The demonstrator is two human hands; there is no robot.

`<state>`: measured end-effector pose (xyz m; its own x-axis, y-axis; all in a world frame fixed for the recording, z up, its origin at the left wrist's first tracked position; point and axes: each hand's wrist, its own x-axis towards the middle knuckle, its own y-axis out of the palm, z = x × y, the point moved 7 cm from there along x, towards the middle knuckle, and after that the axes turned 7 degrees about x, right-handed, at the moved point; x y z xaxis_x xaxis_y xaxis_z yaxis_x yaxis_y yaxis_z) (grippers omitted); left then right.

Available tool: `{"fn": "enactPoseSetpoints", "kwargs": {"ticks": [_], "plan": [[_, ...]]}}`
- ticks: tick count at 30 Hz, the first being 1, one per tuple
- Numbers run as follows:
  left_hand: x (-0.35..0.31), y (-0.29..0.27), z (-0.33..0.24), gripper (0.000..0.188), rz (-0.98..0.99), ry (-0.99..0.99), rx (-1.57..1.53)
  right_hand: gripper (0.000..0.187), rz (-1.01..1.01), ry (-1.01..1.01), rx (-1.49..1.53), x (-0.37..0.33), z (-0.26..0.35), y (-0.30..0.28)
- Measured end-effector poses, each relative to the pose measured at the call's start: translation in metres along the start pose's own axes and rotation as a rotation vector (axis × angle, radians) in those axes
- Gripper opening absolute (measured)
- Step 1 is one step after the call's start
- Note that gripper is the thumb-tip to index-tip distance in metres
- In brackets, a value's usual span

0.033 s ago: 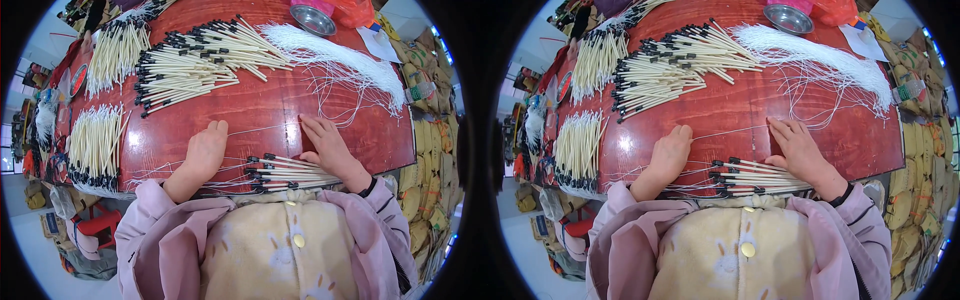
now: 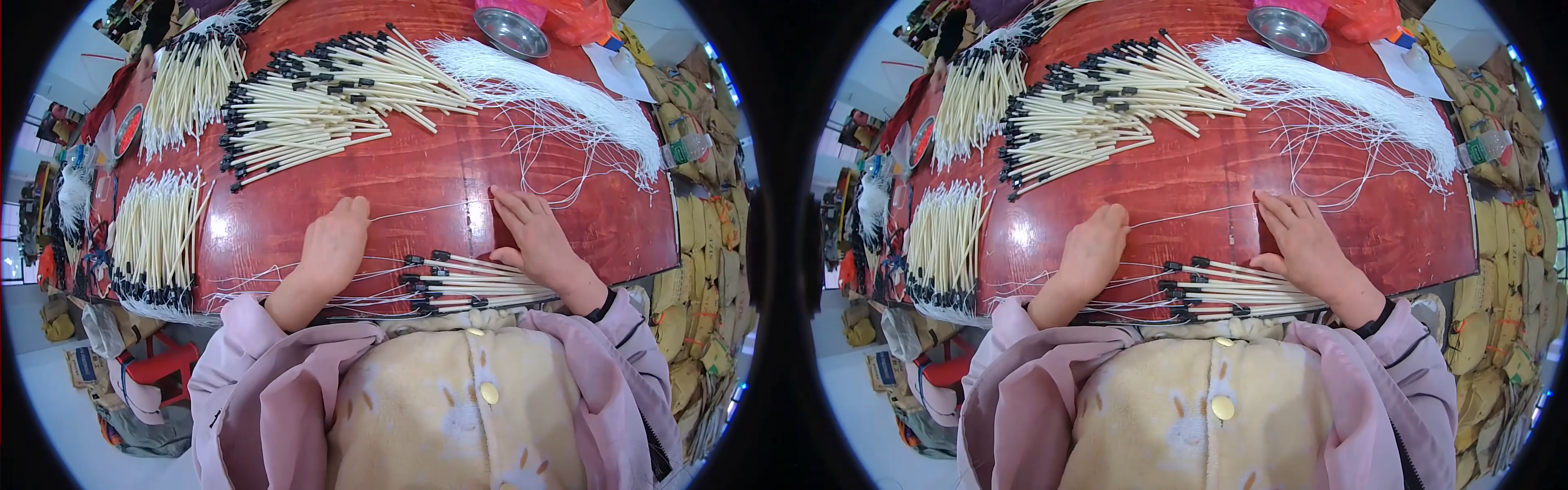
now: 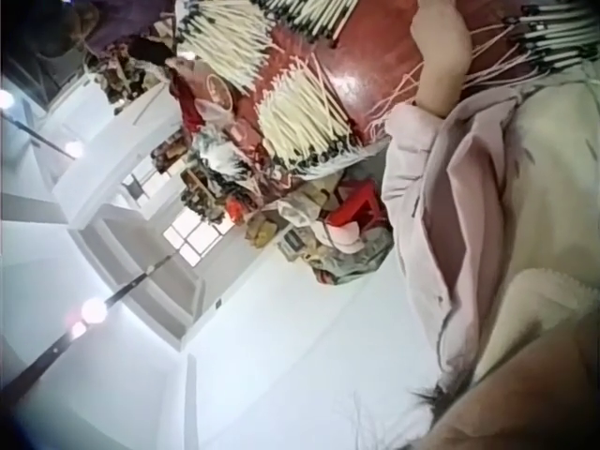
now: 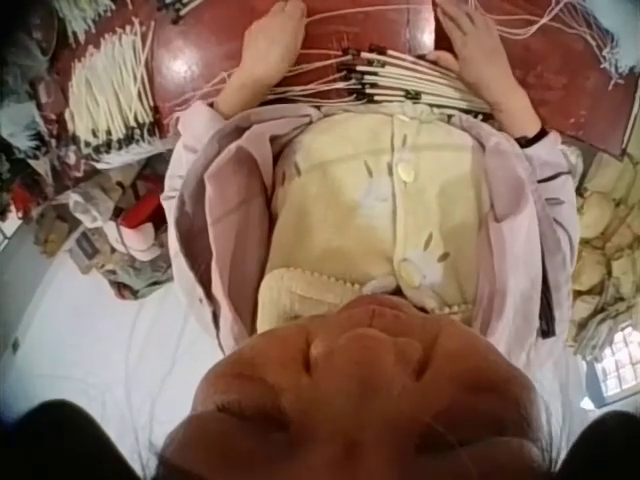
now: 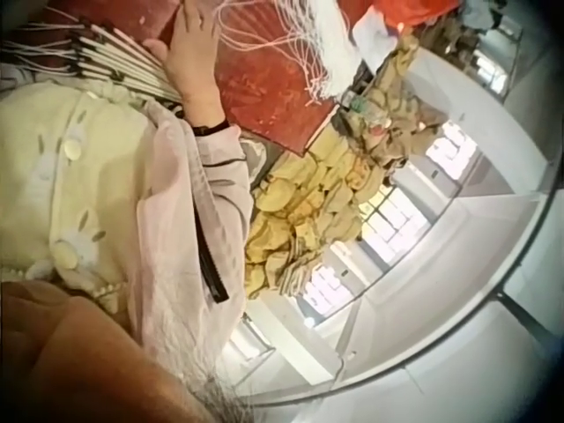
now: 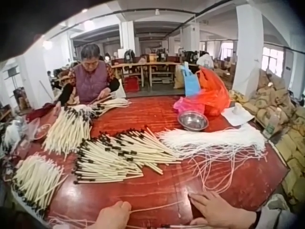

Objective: Arranging thin wooden sticks on a table for bundling or sorting.

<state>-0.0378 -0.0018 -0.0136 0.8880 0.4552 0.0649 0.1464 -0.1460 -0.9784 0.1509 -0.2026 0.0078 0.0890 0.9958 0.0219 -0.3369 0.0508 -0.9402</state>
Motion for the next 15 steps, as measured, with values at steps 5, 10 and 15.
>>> {"fn": "enactPoseSetpoints", "kwargs": {"ticks": [5,10,15], "plan": [[-0.013,-0.011,0.042,0.010,-0.085,-0.216,-0.347,0.080,0.012,0.026,-0.002,-0.003,-0.004,0.005],[-0.024,-0.006,0.059,0.011,-0.009,-0.404,-0.438,0.081,-0.045,0.017,0.033,-0.006,-0.008,0.009],[-0.022,-0.025,0.056,0.010,-0.113,-0.354,-0.334,0.080,-0.052,0.019,0.029,-0.008,-0.009,0.008]]}}
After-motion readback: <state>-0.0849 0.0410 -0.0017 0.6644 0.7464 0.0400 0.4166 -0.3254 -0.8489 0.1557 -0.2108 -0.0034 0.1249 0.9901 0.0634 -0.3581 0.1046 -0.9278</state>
